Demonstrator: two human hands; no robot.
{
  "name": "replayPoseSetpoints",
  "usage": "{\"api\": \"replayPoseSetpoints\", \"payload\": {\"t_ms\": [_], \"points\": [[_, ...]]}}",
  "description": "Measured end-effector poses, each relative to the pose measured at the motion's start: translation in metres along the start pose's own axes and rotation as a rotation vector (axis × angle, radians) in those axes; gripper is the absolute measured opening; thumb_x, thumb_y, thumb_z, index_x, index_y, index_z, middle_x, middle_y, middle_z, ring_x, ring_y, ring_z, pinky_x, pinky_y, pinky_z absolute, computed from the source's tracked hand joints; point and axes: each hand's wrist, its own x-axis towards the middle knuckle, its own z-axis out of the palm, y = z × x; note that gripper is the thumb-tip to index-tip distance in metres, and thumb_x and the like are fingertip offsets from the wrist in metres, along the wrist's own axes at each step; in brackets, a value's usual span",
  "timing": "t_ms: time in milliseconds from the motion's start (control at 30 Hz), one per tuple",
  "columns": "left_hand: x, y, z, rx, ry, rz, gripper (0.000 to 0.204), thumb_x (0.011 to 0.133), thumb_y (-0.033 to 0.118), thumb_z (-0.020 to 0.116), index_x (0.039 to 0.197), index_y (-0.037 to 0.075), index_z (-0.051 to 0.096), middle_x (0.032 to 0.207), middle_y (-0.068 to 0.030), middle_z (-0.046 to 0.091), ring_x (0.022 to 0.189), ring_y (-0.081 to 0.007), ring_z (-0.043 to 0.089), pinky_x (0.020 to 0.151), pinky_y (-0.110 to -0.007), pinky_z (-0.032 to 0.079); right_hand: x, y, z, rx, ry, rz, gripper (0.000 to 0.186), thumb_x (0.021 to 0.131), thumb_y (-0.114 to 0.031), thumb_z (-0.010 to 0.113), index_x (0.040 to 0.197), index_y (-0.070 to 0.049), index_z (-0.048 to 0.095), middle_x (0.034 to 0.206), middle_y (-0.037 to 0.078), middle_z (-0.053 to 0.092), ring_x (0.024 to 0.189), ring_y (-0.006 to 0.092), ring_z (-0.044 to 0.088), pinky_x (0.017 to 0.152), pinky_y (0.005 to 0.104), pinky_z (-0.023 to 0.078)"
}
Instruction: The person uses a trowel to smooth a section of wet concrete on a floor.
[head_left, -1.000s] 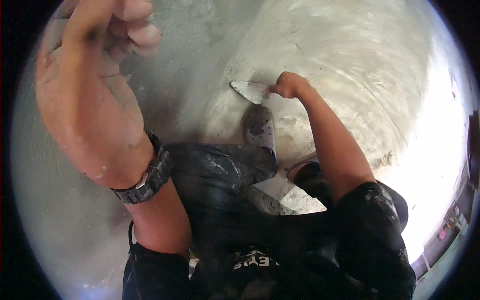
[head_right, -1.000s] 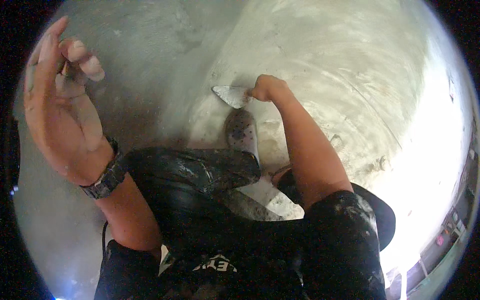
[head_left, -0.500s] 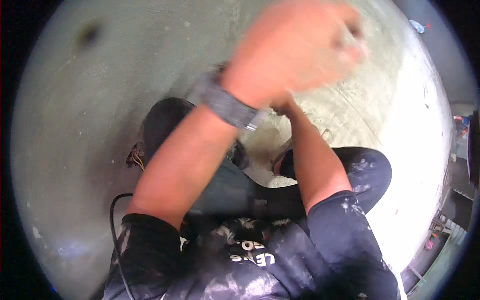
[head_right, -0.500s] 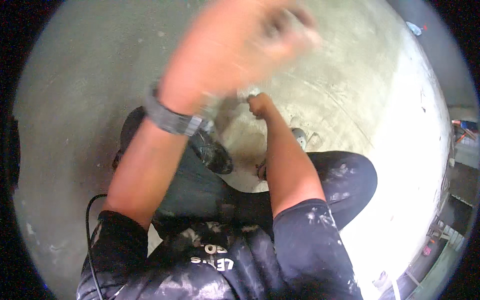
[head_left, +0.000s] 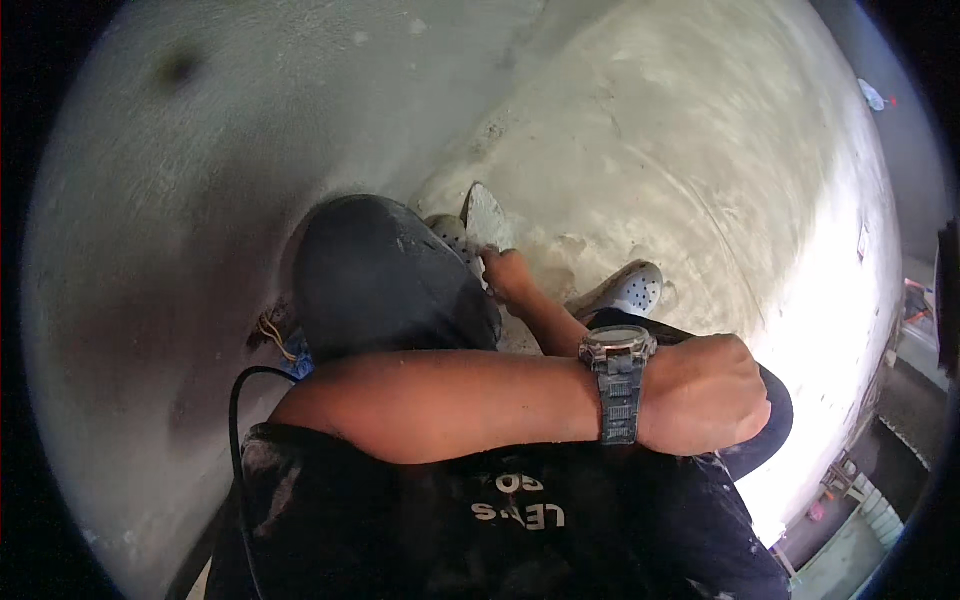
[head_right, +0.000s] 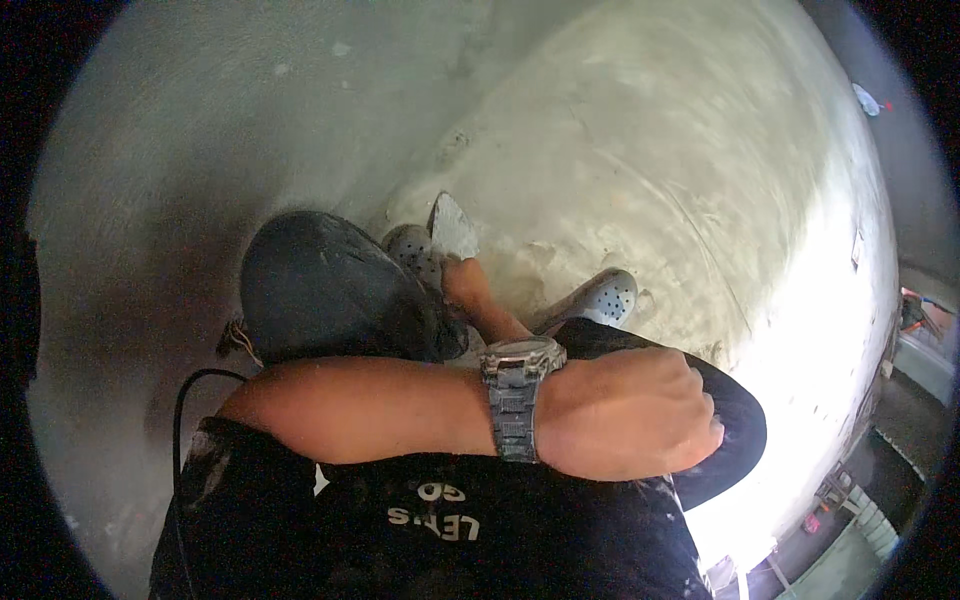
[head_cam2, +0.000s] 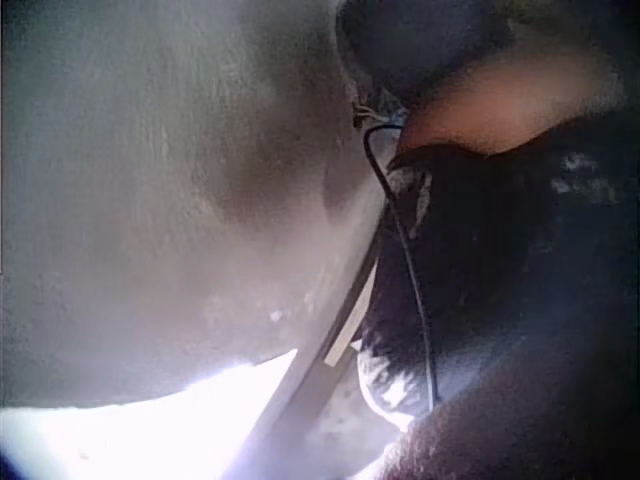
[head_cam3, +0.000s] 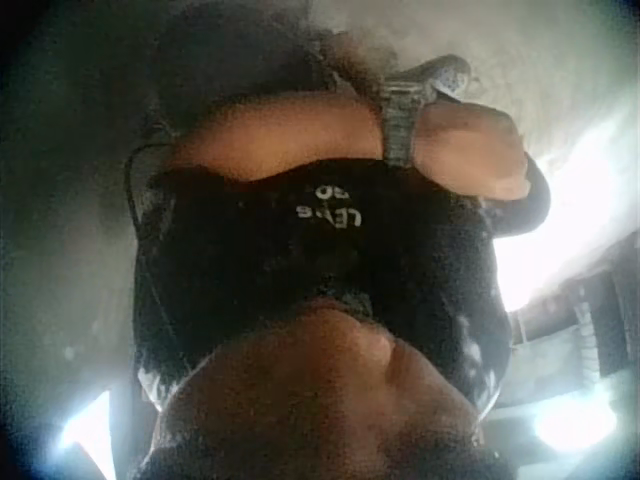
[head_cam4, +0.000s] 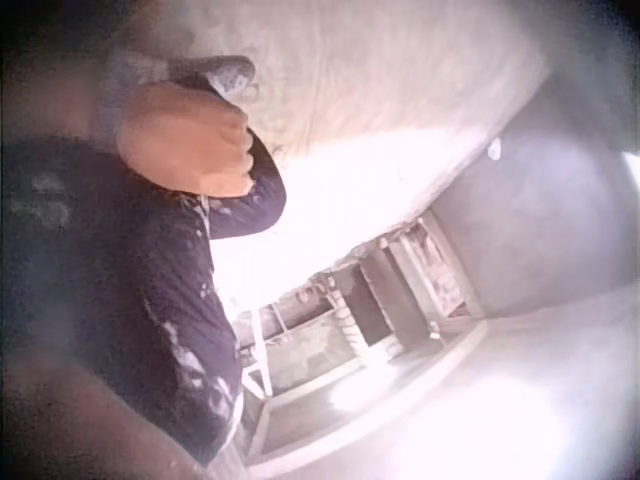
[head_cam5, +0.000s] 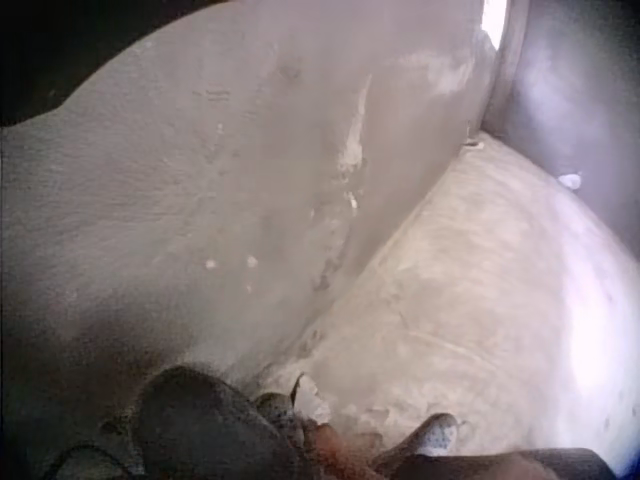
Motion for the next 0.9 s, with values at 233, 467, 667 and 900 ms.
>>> {"api": "replayPoseSetpoints", "payload": {"t_ms": [233, 467, 667, 900], "points": [[-0.013, -0.039, -0.033, 0.073, -0.099, -0.071, 0.015, 0.081, 0.016, 0.061, 0.075, 0.003, 0.057, 0.066, -0.0117, 0.061, 0.065, -0.0268, 0.066, 0.059, -0.038, 0.049, 0.066, -0.047, -0.052, -0.587, 0.055, -0.333, 0.025, 0.090, -0.012, 0.063, 0.113, -0.004, 0.062, 0.080, 0.013, 0.071, 0.071, 0.0306, 0.070, 0.062, 0.0435, 0.057], [-0.006, -0.018, -0.043, 0.019, -0.014, -0.125, 0.017, 0.083, 0.019, 0.061, 0.076, 0.003, 0.061, 0.068, -0.0074, 0.063, 0.067, -0.0208, 0.065, 0.061, -0.035, 0.049, -0.001, -0.043, 0.021, -0.039, 0.428, -0.062, 0.058, 0.104, -0.043, 0.044, 0.091, 0.010, 0.064, 0.085, 0.029, 0.069, 0.085, 0.0495, 0.066, 0.081, 0.0524, 0.053], [-0.011, -0.025, -0.045, 0.039, 0.074, -0.059, 0.018, 0.083, 0.019, 0.062, 0.074, 0.003, 0.062, 0.067, -0.0094, 0.064, 0.070, -0.0224, 0.068, 0.063, -0.036, 0.051, 0.088, -0.036, -0.060, -0.202, 0.044, -0.363, 0.013, 0.092, -0.018, 0.066, 0.094, -0.006, 0.060, 0.071, 0.009, 0.064, 0.057, 0.0227, 0.061, 0.051, 0.0389, 0.048], [-0.008, -0.015, -0.054, 0.123, 0.119, -0.061, 0.019, 0.083, 0.020, 0.062, 0.079, 0.002, 0.061, 0.071, -0.0082, 0.063, 0.068, -0.0212, 0.065, 0.062, -0.036, 0.049, 0.041, 0.026, -0.005, 0.060, 0.186, 0.127, 0.018, 0.092, -0.018, 0.064, 0.102, -0.004, 0.061, 0.082, 0.012, 0.069, 0.068, 0.0253, 0.067, 0.059, 0.0381, 0.055]]}}
